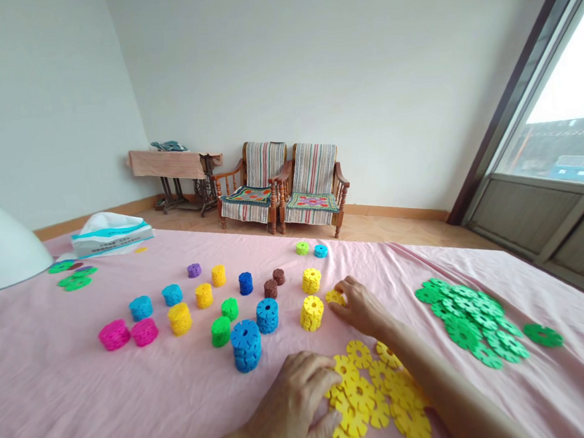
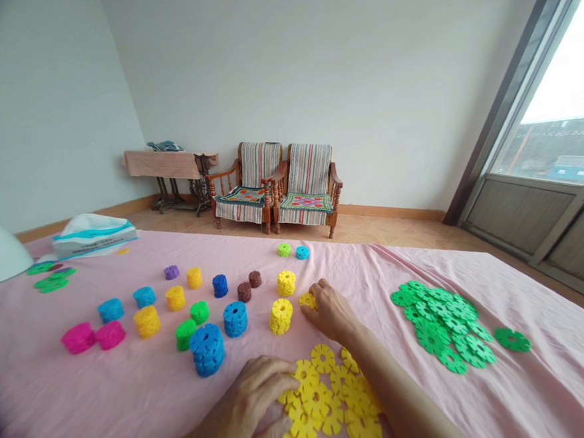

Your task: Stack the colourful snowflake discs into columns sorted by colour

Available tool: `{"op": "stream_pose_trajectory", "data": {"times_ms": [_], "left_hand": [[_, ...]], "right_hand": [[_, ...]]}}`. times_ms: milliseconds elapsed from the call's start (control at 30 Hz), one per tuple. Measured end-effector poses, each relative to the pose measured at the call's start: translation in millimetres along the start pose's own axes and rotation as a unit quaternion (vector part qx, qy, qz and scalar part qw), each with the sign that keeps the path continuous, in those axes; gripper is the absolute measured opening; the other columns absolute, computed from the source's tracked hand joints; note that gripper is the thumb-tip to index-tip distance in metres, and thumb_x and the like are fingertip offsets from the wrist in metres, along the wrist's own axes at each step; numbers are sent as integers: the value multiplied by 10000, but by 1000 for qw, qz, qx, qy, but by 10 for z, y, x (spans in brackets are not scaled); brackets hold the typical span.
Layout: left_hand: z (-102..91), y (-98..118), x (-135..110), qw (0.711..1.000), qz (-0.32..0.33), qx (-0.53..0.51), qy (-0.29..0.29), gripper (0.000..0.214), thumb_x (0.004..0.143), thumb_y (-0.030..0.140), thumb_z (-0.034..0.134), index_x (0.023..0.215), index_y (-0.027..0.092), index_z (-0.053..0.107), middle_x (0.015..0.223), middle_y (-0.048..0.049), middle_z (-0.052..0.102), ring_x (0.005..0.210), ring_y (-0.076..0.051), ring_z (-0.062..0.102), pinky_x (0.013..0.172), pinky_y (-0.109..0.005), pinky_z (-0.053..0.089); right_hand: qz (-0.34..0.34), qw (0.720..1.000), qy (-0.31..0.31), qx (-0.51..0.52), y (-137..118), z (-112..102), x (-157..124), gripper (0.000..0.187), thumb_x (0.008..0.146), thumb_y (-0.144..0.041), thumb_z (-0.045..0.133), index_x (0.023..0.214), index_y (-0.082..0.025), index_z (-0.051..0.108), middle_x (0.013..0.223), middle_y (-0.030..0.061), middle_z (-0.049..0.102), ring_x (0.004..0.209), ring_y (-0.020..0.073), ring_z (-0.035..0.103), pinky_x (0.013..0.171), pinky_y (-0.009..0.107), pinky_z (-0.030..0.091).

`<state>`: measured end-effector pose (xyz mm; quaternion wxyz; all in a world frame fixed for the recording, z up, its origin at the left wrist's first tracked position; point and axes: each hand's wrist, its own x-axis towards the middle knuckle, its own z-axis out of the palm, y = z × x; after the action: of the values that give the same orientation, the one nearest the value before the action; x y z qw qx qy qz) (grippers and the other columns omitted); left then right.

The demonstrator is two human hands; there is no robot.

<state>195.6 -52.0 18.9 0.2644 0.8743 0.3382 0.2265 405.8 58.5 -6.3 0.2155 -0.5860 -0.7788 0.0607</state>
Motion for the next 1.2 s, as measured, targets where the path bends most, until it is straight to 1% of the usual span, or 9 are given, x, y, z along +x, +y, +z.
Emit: {"op": "stream_pose_trajectory", "data": {"times_ms": [100,233,333,433,600,867,1000,1100,1200], "left_hand": [[3,-16,4,1000,5,0,-5,258,779,169,601,1035,206,599,1150,-61,578,1093,-214,485,985,-362,376],[5,-35,7,1000,10,-5,-2,249,797,198,594,1045,214,601,1145,-55,579,1083,-210,489,979,-356,380],[5,-40,8,1000,13,-12,-1,261,784,194,606,1042,226,603,1137,-55,584,1073,-218,496,970,-364,388],[10,-41,7,1000,13,-12,2,279,769,175,617,1042,227,602,1141,-52,584,1074,-216,497,972,-359,388],[18,-33,2,1000,6,-6,2,289,761,153,618,1043,215,603,1144,-55,584,1077,-208,496,983,-349,380],[17,-37,0,1000,8,-1,-3,291,767,161,612,1052,218,596,1159,-53,578,1084,-212,490,985,-355,378],[14,-33,4,1000,7,1,-5,286,766,163,617,1048,209,598,1159,-54,578,1085,-208,489,994,-345,371],[10,-33,7,1000,10,0,-6,285,776,172,607,1057,213,596,1157,-59,578,1084,-211,493,988,-354,378],[11,-41,7,1000,10,-1,-7,295,769,166,607,1059,216,600,1154,-64,582,1089,-221,493,983,-363,384]], "right_hand": [[-3,1000,-12,-19,-35,-53,-7,193,822,-300,507,923,-153,581,925,86,563,799,175,580,716,266,407],[12,999,-35,-24,0,-125,-5,184,775,-272,556,899,-140,590,920,104,573,795,187,578,719,279,414],[7,999,-40,7,68,-146,3,262,725,-260,602,950,-127,589,906,100,579,795,188,577,724,285,422],[20,998,-39,41,112,-133,11,309,691,-242,624,979,-137,590,890,72,574,716,153,573,679,264,431],[14,999,-18,49,93,-81,22,182,669,-195,607,846,-154,618,839,55,571,716,148,564,661,252,427],[6,998,20,58,34,22,25,136,660,-178,584,794,-157,599,816,51,565,706,146,556,661,249,435],[-3,997,28,69,-8,76,32,126,665,-169,572,786,-146,594,820,64,561,721,155,561,663,252,441],[4,997,9,83,-32,4,32,178,675,-180,584,847,-137,595,862,76,575,710,149,571,660,253,445],[20,997,-28,65,-70,-222,3,174,683,-169,581,855,-147,584,851,66,601,684,142,571,636,253,436]]}}
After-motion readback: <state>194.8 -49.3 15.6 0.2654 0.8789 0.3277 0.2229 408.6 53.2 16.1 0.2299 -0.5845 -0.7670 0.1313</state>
